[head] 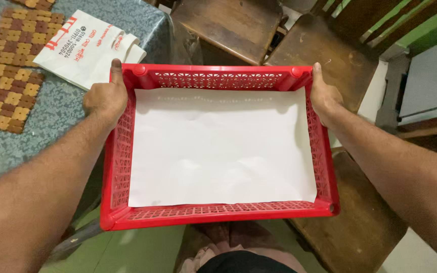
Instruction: The person assembles a multi-tier plastic storage rack by connecting white side panels to red basket trays. They insert the side panels into the corners of each basket, stack the baskets vertically, and secure the structure. The person then places the completed rack on a table.
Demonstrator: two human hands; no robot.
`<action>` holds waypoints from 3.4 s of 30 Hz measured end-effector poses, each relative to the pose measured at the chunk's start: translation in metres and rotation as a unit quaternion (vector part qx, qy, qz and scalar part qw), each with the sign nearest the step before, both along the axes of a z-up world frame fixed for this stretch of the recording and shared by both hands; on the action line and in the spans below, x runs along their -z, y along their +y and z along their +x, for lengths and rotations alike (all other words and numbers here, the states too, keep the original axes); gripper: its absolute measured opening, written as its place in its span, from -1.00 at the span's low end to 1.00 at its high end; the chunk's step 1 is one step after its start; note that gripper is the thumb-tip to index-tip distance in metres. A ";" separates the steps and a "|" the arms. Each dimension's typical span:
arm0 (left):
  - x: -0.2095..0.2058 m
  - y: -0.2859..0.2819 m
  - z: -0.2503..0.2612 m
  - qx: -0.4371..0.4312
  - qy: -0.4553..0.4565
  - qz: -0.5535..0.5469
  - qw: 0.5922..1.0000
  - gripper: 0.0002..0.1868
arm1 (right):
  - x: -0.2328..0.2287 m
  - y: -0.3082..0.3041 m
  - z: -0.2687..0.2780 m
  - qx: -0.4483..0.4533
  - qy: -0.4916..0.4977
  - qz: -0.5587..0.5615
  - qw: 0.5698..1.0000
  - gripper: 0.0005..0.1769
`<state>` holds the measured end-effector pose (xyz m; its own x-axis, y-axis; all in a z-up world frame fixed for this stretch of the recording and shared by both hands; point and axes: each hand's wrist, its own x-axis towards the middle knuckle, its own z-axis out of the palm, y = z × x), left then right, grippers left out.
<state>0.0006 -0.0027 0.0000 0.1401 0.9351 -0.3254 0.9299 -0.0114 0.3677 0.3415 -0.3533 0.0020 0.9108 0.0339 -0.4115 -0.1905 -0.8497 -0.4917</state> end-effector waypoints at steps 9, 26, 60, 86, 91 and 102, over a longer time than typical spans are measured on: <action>0.005 -0.039 -0.059 -0.076 -0.093 -0.142 0.982 0.25 | -0.010 -0.056 -0.054 0.002 0.110 0.070 0.991 -0.02; -0.008 -0.080 -0.096 0.017 -0.032 -0.014 0.999 -0.01 | -0.011 -0.072 -0.093 -0.005 -0.038 -0.053 0.998 -0.01; 0.011 -0.149 -0.163 -0.036 0.063 0.067 0.995 0.23 | -0.004 -0.160 -0.158 -0.095 -0.093 -0.033 0.990 -0.12; 0.039 -0.173 -0.183 -0.098 -0.134 0.059 0.984 -0.13 | 0.017 -0.183 -0.186 0.008 -0.028 -0.058 0.998 -0.46; 0.012 -0.181 -0.190 0.159 -0.074 0.341 0.923 -0.22 | -0.004 -0.179 -0.202 -0.129 -0.155 -0.064 0.977 -0.09; -0.058 -0.169 -0.163 0.710 0.109 0.008 0.695 -0.52 | -0.057 -0.148 -0.195 -0.772 -0.260 -0.136 0.564 0.06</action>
